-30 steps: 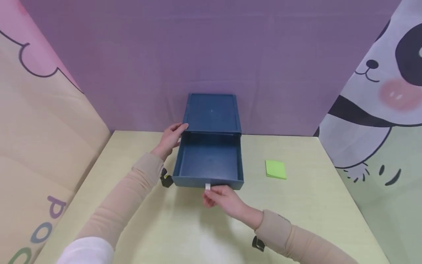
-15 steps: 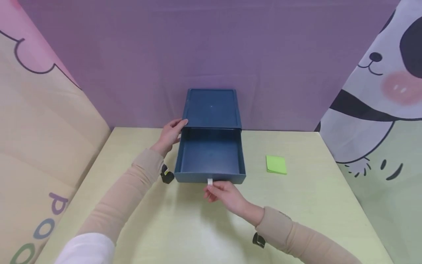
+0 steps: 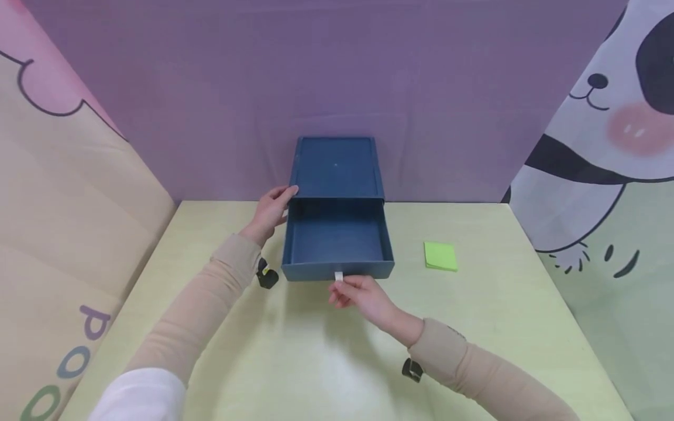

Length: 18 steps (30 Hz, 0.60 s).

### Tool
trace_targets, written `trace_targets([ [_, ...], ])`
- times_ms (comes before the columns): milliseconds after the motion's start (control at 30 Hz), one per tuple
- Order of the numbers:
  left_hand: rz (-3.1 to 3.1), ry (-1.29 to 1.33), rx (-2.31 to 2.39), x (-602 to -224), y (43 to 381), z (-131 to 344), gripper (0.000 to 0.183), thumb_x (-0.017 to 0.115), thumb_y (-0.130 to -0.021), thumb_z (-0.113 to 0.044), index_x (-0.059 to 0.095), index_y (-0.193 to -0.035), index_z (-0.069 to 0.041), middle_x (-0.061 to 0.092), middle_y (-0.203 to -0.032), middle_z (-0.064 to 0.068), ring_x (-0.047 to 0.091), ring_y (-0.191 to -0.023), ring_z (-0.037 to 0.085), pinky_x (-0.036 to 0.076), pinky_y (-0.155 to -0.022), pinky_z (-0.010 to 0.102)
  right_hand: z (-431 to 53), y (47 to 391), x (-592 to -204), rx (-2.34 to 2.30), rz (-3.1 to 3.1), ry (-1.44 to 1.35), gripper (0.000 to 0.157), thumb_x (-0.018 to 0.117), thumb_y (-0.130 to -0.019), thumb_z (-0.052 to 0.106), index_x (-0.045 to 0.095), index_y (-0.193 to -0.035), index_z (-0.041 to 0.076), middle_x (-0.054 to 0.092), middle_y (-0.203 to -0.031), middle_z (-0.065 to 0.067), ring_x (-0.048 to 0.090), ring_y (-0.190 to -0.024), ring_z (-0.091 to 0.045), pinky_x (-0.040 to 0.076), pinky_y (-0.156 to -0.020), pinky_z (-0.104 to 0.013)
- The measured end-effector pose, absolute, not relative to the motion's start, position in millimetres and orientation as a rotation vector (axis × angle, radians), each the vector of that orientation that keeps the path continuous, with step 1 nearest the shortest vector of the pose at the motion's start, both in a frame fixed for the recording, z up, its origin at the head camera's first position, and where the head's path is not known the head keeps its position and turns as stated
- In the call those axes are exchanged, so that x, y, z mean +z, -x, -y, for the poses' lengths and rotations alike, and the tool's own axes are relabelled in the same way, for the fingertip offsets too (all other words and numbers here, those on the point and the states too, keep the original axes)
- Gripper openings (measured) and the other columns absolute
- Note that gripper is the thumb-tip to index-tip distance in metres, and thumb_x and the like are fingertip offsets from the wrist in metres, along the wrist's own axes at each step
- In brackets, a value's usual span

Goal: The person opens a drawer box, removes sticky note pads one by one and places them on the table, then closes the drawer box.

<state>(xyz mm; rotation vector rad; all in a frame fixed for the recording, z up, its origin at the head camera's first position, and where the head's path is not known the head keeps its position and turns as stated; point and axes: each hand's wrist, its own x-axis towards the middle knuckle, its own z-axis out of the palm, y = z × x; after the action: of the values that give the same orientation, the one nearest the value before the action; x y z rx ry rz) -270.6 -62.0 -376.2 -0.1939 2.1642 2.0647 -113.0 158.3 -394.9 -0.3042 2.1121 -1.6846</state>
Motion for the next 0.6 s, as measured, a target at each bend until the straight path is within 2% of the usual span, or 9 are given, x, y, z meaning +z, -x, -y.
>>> trace_targets([
  [200,-2.167,0.198,2.062,-374.7,271.6,62.3,0.059,0.060,-0.091,-0.042,0.046,-0.140,-0.013,0.047,-0.140,0.007,0.045,-0.129,0.023,0.045,-0.101,0.042,-157.6,117.7,-391.0,-1.708,-2.088,0.294,0.036,0.047,-0.100,0.014,0.058,-0.108,-0.018,0.068,-0.087,-0.004,0.062,-0.075,-0.010,0.054,-0.075,-0.024],
  [500,-2.142,0.195,2.065,-372.4,268.8,62.6,0.058,0.060,-0.091,-0.041,0.045,-0.140,-0.013,0.045,-0.142,0.008,0.042,-0.132,0.025,0.041,-0.105,0.046,-155.6,122.4,-388.2,-1.710,-2.072,0.286,0.036,0.046,-0.100,0.015,0.058,-0.109,-0.018,0.069,-0.090,-0.013,0.062,-0.076,-0.008,0.054,-0.076,-0.023],
  [600,-2.142,0.198,2.061,-372.5,268.6,62.7,0.058,0.060,-0.091,-0.041,0.045,-0.141,-0.013,0.045,-0.142,0.008,0.043,-0.132,0.024,0.041,-0.105,0.046,-155.1,124.3,-388.6,-1.727,-2.064,0.283,0.036,0.046,-0.100,0.015,0.058,-0.109,-0.018,0.068,-0.089,-0.009,0.062,-0.075,-0.007,0.054,-0.076,-0.023],
])
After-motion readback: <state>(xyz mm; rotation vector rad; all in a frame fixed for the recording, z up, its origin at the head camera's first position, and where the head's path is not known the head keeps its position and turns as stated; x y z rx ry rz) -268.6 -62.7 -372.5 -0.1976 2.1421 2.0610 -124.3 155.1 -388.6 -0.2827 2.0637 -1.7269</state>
